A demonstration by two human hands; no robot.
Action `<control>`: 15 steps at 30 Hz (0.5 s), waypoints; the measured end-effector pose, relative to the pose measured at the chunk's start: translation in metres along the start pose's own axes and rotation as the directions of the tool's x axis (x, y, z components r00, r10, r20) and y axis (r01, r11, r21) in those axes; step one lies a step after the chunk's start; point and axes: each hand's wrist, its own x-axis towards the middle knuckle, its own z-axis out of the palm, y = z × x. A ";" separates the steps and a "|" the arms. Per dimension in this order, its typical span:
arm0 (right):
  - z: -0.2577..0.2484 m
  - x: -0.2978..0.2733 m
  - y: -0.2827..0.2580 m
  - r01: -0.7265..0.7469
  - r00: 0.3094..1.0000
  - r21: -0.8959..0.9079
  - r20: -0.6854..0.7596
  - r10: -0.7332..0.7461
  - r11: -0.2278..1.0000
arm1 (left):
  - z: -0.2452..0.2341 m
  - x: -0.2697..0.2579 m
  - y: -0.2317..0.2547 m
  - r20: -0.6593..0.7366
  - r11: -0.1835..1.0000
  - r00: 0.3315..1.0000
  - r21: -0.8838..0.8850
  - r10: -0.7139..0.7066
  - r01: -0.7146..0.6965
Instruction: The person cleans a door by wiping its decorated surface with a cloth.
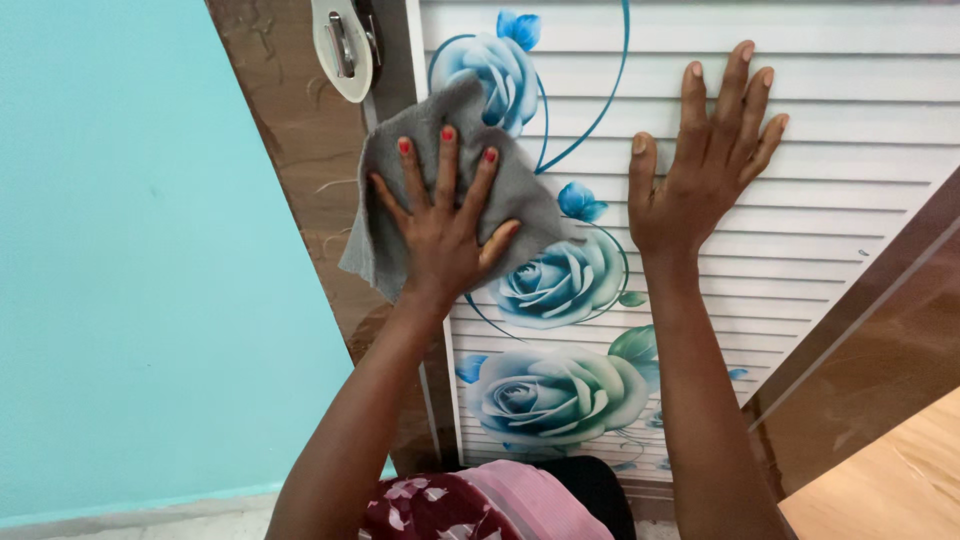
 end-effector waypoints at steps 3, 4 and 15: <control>-0.002 0.000 -0.001 -0.002 1.000 0.003 0.010 0.002 1.000 | -0.003 -0.024 -0.017 0.080 1.000 0.997 0.021 0.010 -0.012; -0.003 0.000 -0.002 -0.001 1.000 0.004 0.006 0.001 1.000 | -0.004 -0.031 -0.022 0.076 1.000 0.997 0.022 0.011 -0.013; -0.002 0.000 -0.002 0.008 1.000 0.006 -0.004 -0.008 1.000 | -0.022 -0.065 -0.091 0.042 0.999 0.999 0.047 -0.028 0.026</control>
